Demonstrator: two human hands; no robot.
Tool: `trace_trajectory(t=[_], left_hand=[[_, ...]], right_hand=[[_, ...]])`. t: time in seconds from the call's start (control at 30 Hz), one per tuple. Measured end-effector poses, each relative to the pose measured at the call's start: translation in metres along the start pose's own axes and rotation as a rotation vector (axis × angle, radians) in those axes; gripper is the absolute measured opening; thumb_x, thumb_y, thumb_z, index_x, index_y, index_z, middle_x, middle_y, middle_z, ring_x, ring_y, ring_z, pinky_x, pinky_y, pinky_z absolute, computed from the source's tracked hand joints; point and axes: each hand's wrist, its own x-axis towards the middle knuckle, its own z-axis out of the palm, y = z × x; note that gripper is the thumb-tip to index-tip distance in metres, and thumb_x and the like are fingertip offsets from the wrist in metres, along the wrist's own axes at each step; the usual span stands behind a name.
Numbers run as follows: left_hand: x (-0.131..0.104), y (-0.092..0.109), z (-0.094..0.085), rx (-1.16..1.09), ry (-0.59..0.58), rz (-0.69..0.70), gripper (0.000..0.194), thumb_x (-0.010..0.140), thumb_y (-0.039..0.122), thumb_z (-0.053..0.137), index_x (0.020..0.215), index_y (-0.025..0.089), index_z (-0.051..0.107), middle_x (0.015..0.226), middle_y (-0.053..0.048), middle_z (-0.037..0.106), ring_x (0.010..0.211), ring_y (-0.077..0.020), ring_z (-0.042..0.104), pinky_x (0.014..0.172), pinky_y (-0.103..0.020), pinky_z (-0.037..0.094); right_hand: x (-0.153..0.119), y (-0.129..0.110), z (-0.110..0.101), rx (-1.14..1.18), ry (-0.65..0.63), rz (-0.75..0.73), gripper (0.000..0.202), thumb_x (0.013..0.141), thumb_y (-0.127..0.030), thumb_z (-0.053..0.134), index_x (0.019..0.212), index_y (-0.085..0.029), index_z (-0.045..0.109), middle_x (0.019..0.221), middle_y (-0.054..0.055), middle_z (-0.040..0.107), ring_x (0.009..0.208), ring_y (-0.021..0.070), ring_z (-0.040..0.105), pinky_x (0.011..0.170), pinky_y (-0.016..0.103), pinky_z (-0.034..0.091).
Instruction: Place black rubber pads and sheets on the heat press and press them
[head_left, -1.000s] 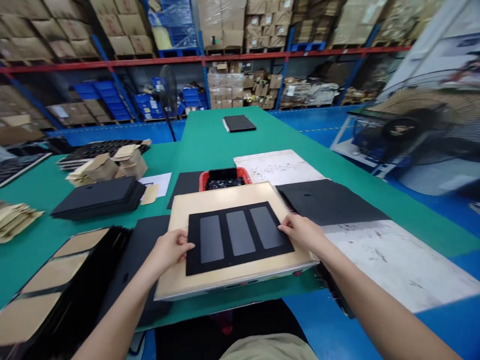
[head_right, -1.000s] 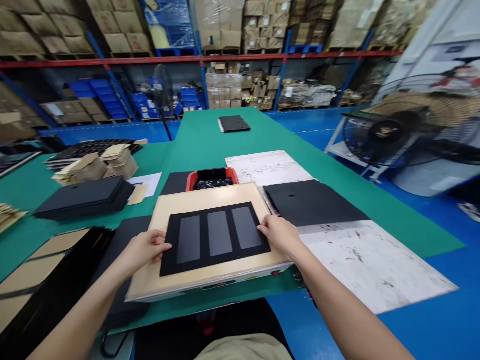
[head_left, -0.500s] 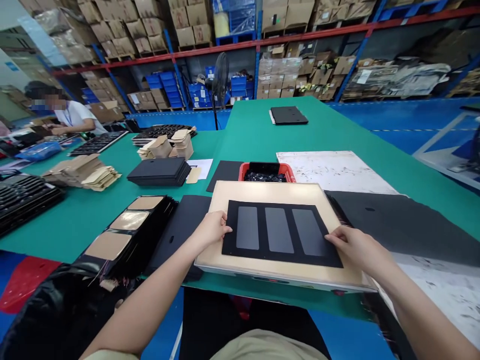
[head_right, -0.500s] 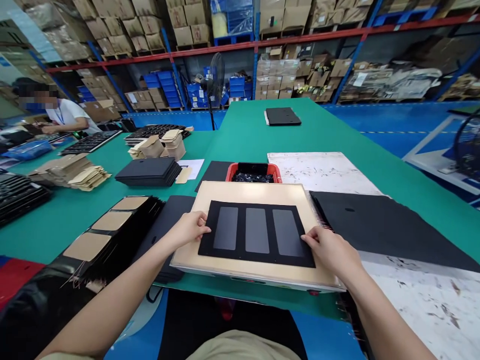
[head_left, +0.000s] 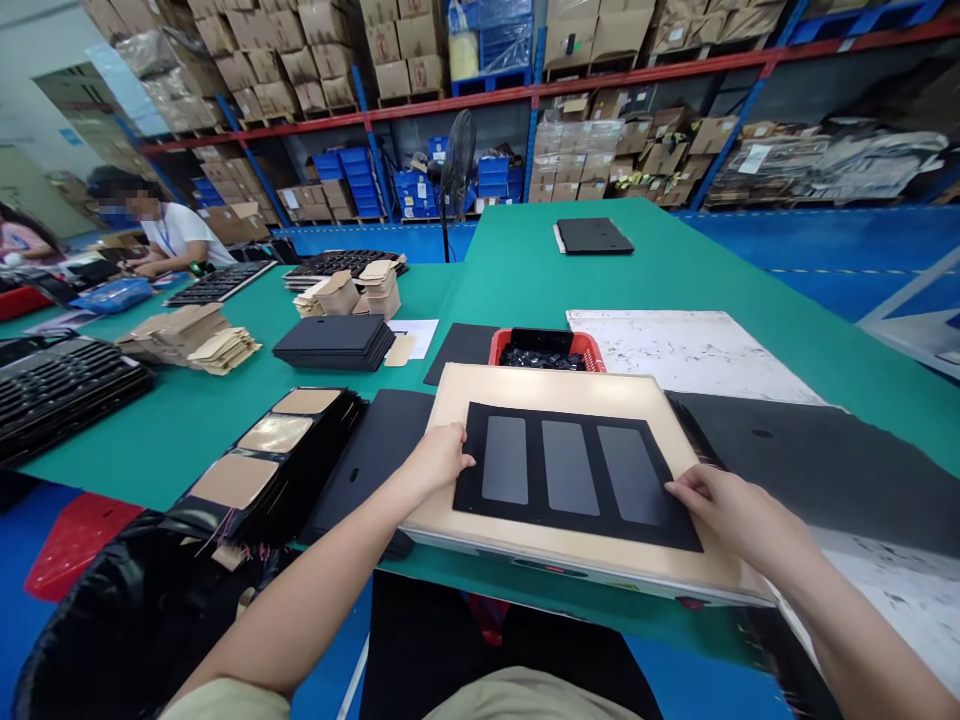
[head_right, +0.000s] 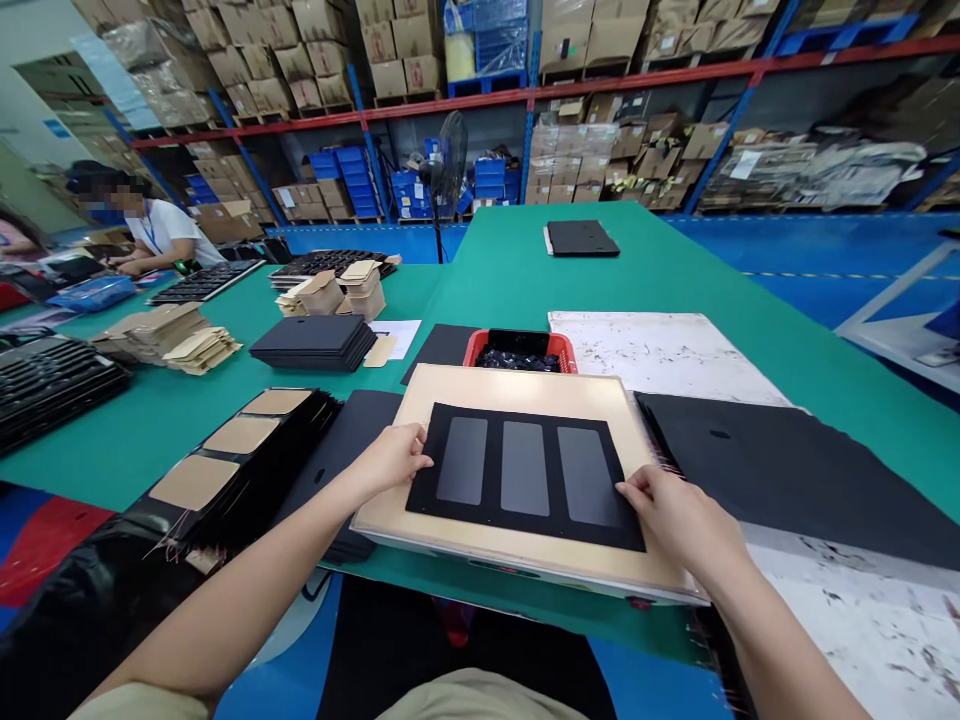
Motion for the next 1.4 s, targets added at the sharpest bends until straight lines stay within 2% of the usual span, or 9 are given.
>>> trace_trajectory(t=[0.13, 0.27, 0.43, 0.67, 0.87, 0.97, 1.07, 1.23, 1.4], left_hand=[[0.008, -0.009, -0.005, 0.062, 0.072, 0.002, 0.028, 0.066, 0.022, 0.074, 0.088, 0.017, 0.058, 0.068, -0.002, 0.062, 0.076, -0.0232, 0.062, 0.062, -0.027, 0.041], [0.018, -0.018, -0.009, 0.085, 0.169, 0.044, 0.026, 0.077, 0.019, 0.063, 0.101, 0.02, 0.057, 0.084, -0.003, 0.063, 0.089, -0.0207, 0.06, 0.073, -0.027, 0.042], [0.027, -0.02, -0.008, 0.106, 0.176, 0.115, 0.01, 0.083, 0.016, 0.052, 0.084, 0.021, 0.061, 0.093, -0.003, 0.06, 0.091, -0.0176, 0.058, 0.075, -0.026, 0.042], [0.032, -0.02, -0.004, 0.158, 0.161, 0.139, 0.014, 0.086, 0.015, 0.044, 0.083, 0.02, 0.057, 0.094, -0.005, 0.06, 0.092, -0.019, 0.057, 0.075, -0.028, 0.042], [0.029, -0.02, -0.002, 0.234, 0.167, 0.158, 0.015, 0.088, 0.018, 0.04, 0.086, 0.021, 0.055, 0.095, -0.004, 0.057, 0.093, -0.019, 0.055, 0.072, -0.027, 0.041], [0.029, -0.02, -0.002, 0.269, 0.171, 0.161, 0.016, 0.089, 0.02, 0.04, 0.087, 0.021, 0.055, 0.094, -0.004, 0.057, 0.094, -0.019, 0.055, 0.072, -0.027, 0.041], [0.029, -0.019, -0.002, 0.293, 0.183, 0.165, 0.016, 0.09, 0.02, 0.039, 0.088, 0.022, 0.055, 0.095, -0.004, 0.056, 0.094, -0.0192, 0.054, 0.071, -0.027, 0.041], [0.024, -0.021, 0.003, 0.321, 0.23, 0.183, 0.018, 0.092, 0.022, 0.039, 0.092, 0.022, 0.057, 0.098, -0.004, 0.056, 0.095, -0.0187, 0.052, 0.073, -0.027, 0.04], [0.008, -0.024, 0.009, 0.352, 0.249, 0.228, 0.026, 0.095, 0.024, 0.035, 0.108, 0.026, 0.058, 0.109, -0.003, 0.056, 0.099, -0.0194, 0.049, 0.079, -0.03, 0.038]], right_hand=[[-0.003, 0.001, -0.001, -0.012, 0.057, -0.006, 0.031, 0.082, -0.052, 0.043, 0.072, -0.025, 0.054, 0.075, 0.007, 0.065, 0.065, 0.0258, 0.06, 0.048, 0.033, 0.039], [-0.004, 0.0, -0.002, 0.043, 0.154, -0.058, 0.028, 0.079, -0.051, 0.046, 0.079, -0.024, 0.054, 0.083, 0.007, 0.066, 0.066, 0.0244, 0.061, 0.048, 0.031, 0.04], [-0.005, -0.022, -0.011, 0.087, 0.153, -0.167, 0.029, 0.079, -0.05, 0.045, 0.082, -0.024, 0.055, 0.085, 0.007, 0.066, 0.068, 0.0231, 0.061, 0.048, 0.029, 0.039], [-0.002, -0.089, -0.015, 0.083, 0.108, -0.417, 0.017, 0.084, -0.036, 0.046, 0.084, -0.022, 0.056, 0.086, 0.005, 0.066, 0.074, 0.0202, 0.061, 0.06, 0.029, 0.041], [0.013, -0.159, 0.012, 0.078, 0.078, -0.781, 0.026, 0.091, -0.019, 0.041, 0.108, -0.018, 0.06, 0.107, 0.007, 0.061, 0.095, 0.0185, 0.058, 0.08, 0.027, 0.042], [0.019, -0.186, 0.028, -0.059, 0.091, -0.85, 0.035, 0.093, -0.016, 0.038, 0.123, -0.02, 0.055, 0.106, 0.008, 0.06, 0.093, 0.0185, 0.058, 0.076, 0.026, 0.041], [0.018, -0.204, 0.037, -0.236, 0.133, -0.858, 0.036, 0.095, -0.017, 0.033, 0.12, -0.024, 0.058, 0.1, 0.007, 0.059, 0.084, 0.0195, 0.058, 0.068, 0.028, 0.04], [0.013, -0.214, 0.038, -0.315, 0.192, -0.891, 0.035, 0.094, -0.016, 0.031, 0.107, -0.016, 0.063, 0.104, 0.013, 0.059, 0.097, 0.0255, 0.054, 0.08, 0.035, 0.037], [0.021, -0.209, 0.038, -0.291, 0.138, -0.95, 0.038, 0.094, -0.013, 0.03, 0.118, -0.018, 0.058, 0.126, 0.01, 0.054, 0.117, 0.0248, 0.045, 0.09, 0.036, 0.037]])
